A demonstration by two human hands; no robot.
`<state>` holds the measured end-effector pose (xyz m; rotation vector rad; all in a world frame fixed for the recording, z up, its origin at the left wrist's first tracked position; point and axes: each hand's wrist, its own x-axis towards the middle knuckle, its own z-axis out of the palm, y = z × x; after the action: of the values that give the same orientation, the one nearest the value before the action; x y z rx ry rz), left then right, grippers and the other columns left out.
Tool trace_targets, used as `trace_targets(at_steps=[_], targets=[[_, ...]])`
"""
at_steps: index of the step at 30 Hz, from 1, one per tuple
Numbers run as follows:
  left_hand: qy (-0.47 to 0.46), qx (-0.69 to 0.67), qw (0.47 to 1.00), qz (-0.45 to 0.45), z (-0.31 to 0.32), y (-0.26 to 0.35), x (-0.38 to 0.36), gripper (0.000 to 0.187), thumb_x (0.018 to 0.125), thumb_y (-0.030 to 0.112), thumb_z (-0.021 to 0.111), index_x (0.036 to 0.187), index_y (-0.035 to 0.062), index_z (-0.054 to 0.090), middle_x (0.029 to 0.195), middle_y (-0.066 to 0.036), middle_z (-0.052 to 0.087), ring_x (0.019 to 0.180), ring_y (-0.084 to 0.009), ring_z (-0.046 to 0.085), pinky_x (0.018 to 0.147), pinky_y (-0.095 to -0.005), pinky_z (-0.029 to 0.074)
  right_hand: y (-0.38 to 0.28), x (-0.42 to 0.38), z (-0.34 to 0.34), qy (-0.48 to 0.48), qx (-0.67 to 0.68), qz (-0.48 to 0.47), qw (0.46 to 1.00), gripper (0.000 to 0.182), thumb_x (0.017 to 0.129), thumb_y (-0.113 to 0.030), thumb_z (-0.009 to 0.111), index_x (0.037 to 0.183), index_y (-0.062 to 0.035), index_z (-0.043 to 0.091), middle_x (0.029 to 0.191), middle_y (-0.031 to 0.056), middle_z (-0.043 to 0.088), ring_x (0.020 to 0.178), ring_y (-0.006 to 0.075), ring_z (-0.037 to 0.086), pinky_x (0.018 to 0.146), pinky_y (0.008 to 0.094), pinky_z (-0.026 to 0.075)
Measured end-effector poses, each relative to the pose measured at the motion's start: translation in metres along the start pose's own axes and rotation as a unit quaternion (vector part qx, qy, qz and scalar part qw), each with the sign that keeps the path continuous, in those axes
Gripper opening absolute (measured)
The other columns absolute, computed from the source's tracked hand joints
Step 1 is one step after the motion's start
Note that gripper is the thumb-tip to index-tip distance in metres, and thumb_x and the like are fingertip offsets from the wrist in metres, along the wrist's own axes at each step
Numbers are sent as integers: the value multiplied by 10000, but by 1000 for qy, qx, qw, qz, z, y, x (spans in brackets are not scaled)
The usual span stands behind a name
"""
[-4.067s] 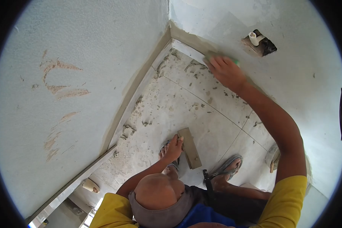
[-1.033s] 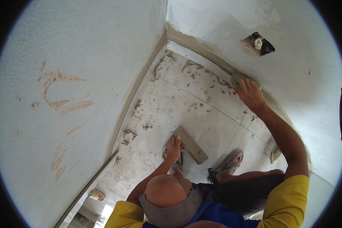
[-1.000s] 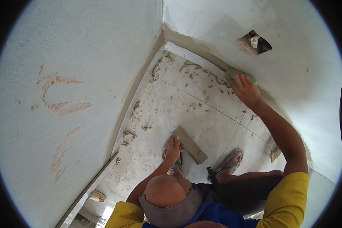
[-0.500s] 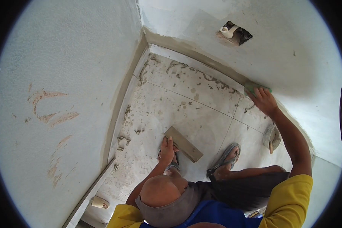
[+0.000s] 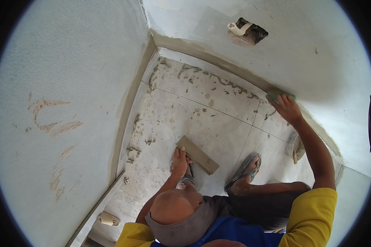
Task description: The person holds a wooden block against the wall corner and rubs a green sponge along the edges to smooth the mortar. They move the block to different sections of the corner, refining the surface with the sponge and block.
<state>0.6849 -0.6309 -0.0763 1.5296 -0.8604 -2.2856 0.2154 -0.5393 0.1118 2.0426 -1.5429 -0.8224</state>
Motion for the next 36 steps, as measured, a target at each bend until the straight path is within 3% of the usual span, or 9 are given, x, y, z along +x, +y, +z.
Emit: trace_targets(at_steps=[5,8,16,22,23,25,28,31,36], targets=[[-10,1,1000,-2,0,0,1,342,1039,317,413,1243,46,459,978,-79,625,779,-148,668,708,-325,598,-3,-36,-37,-52,106,47,992,735,738,-238,681,1430,-190,438,1049,80,526,953,208,529,813,334,431],[20,-5,1000,-7,10,11,-2,300,1028,337,449,1143,68,512,782,7,563,604,-57,547,619,-255,570,-31,9,-51,-23,212,104,971,791,690,-237,724,1423,-183,431,1051,82,526,939,220,536,813,340,431],[12,11,1000,-18,17,19,-8,321,1034,334,431,1185,56,492,833,-19,597,649,-74,587,674,-280,584,-65,152,-37,210,154,-38,965,534,838,-171,575,1366,-143,495,1016,25,521,945,162,525,816,294,410],[31,4,999,-4,22,20,-10,309,1032,323,440,1173,54,499,762,3,538,599,-61,529,670,-280,591,-83,304,-57,328,38,28,944,172,891,-217,559,1023,-150,647,978,-7,496,970,145,484,848,291,376],[30,7,1000,-4,22,18,-9,309,1032,323,440,1173,54,499,762,3,538,599,-61,529,670,-280,591,-80,314,-56,326,37,31,944,172,891,-217,559,1023,-150,647,978,-7,496,970,145,484,848,291,376],[38,5,999,-4,17,13,-7,300,1031,319,443,1162,56,504,739,12,513,575,-56,498,663,-278,593,-77,324,-54,176,14,16,984,218,856,-236,584,1027,-126,663,1041,-15,527,1067,159,483,919,313,374],[32,-11,999,3,17,13,-8,289,1031,311,440,1151,56,505,746,12,519,574,-53,493,658,-275,592,-64,281,-33,253,69,53,964,227,861,-217,573,1050,-123,657,1078,4,532,1092,170,486,930,324,380],[43,-27,999,-2,25,23,-13,295,1031,315,439,1161,58,501,794,-6,564,612,-66,548,662,-276,591,-37,156,-10,165,87,24,982,467,852,-231,576,1309,-137,577,1153,25,532,1073,165,502,897,296,399],[11,-16,1000,4,11,11,-5,319,1032,330,437,1193,59,492,894,-37,621,706,-102,633,674,-290,591,-21,34,0,35,38,9,999,543,821,-216,603,1359,-176,545,1061,21,523,946,149,516,807,273,403]])
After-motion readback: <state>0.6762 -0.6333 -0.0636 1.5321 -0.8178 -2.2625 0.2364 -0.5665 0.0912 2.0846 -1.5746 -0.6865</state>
